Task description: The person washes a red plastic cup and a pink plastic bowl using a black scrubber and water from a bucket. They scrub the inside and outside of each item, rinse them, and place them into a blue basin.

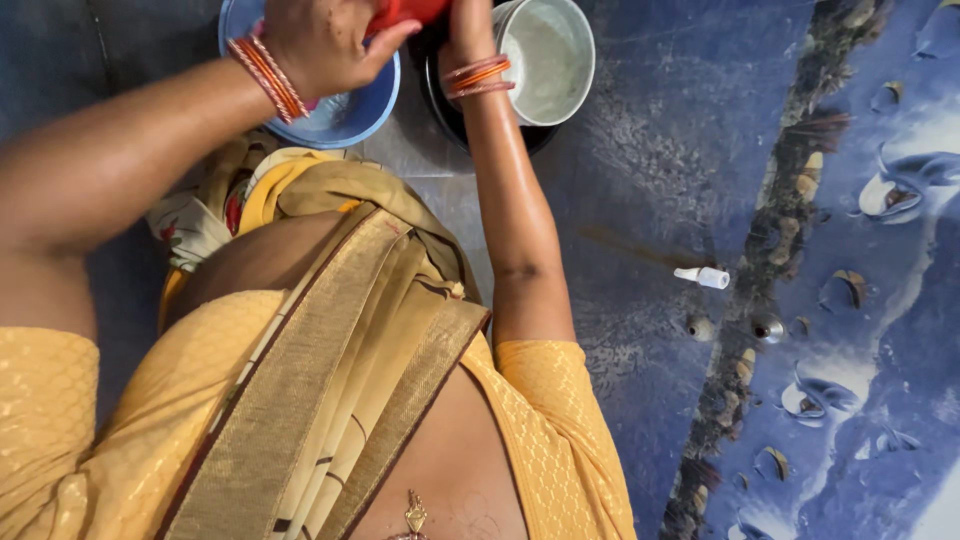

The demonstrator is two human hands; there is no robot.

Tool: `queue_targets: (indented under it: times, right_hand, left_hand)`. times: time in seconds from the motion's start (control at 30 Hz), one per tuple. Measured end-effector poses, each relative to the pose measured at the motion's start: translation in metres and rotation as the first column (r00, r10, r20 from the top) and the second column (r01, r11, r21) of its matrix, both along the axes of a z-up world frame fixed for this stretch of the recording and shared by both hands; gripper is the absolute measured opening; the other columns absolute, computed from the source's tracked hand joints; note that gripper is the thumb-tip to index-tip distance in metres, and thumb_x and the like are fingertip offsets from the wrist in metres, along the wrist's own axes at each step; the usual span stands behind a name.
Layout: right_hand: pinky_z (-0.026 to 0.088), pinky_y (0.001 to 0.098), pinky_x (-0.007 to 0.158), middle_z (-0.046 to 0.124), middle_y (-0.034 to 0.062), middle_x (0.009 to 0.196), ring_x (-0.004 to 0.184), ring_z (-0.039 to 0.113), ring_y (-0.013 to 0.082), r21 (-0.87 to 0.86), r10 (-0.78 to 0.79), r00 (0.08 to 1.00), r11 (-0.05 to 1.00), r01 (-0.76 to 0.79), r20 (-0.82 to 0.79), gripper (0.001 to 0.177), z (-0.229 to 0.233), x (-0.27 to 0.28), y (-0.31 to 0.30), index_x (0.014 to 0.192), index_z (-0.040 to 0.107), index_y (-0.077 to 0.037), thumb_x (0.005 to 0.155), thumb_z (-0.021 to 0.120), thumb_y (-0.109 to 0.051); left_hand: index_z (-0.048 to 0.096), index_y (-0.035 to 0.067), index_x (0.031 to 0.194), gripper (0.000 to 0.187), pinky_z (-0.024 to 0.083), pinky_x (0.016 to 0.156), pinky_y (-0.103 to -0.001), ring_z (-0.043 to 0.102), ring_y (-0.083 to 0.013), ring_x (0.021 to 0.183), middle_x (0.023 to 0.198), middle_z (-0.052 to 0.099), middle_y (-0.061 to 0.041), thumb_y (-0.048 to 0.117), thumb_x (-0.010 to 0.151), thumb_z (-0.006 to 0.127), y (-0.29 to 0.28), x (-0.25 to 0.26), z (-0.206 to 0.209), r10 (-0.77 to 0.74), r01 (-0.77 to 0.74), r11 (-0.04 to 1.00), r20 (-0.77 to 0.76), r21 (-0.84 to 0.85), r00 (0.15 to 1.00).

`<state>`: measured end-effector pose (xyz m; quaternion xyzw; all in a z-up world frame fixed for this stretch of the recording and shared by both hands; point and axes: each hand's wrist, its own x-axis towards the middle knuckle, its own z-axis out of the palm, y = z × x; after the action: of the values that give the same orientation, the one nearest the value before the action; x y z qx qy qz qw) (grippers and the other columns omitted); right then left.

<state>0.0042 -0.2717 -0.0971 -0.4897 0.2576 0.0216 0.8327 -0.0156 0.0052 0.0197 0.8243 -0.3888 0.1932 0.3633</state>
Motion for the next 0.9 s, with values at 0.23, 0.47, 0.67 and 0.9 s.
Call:
queue_targets:
  times: [0.23,0.47,0.67,0.9]
  right_hand:
    - [0.054,0.0303,0.041,0.072,0.0159,0.071,0.054,0.074,0.0224,-0.725,0.174,0.956,0.623,-0.294,-0.238,0.072,0.069,-0.022,0.026,0.101,0.073,0.010,0.111,0.039,-0.053]
    - [0.054,0.0338,0.073,0.069,0.0118,0.097,0.082,0.067,0.0207,-0.506,0.039,0.902,0.838,0.205,0.430,0.051,0.112,-0.023,0.024,0.118,0.061,0.007,0.113,0.048,-0.042]
    - [0.053,0.0387,0.068,0.062,0.0095,0.090,0.076,0.060,0.0203,-0.798,0.321,0.914,0.603,0.003,0.246,0.057,0.084,-0.042,0.082,0.125,0.062,-0.001,0.109,0.038,-0.050]
    - [0.057,0.0425,0.097,0.071,0.0216,0.121,0.115,0.070,0.0380,-0.993,0.749,0.654,-0.107,-0.041,-0.107,0.052,0.105,-0.067,0.089,0.130,0.060,0.001,0.090,0.079,-0.026]
  left_hand:
    - [0.067,0.014,0.094,0.009,0.054,0.079,-0.037,0.068,-0.0207,0.082,0.079,0.069,-0.003,0.022,0.094,0.068,0.011,0.018,-0.004,-0.186,0.123,0.928,0.151,0.353,0.971]
    - [0.071,0.022,0.089,0.008,0.053,0.100,-0.035,0.066,-0.0113,0.095,0.085,0.073,0.007,0.025,0.092,0.064,0.024,0.019,0.006,-0.243,0.023,0.780,0.268,0.625,0.932]
    - [0.076,0.020,0.095,0.011,0.054,0.090,-0.032,0.066,-0.0154,0.107,0.093,0.074,0.004,0.023,0.087,0.069,0.021,0.032,0.012,-0.226,0.092,0.805,0.160,0.586,0.961]
    - [0.073,0.008,0.104,0.029,0.056,0.092,-0.041,0.067,-0.0277,0.110,0.107,0.072,-0.011,0.009,0.075,0.074,0.027,0.062,0.016,-0.377,0.363,0.876,-0.018,0.317,0.926]
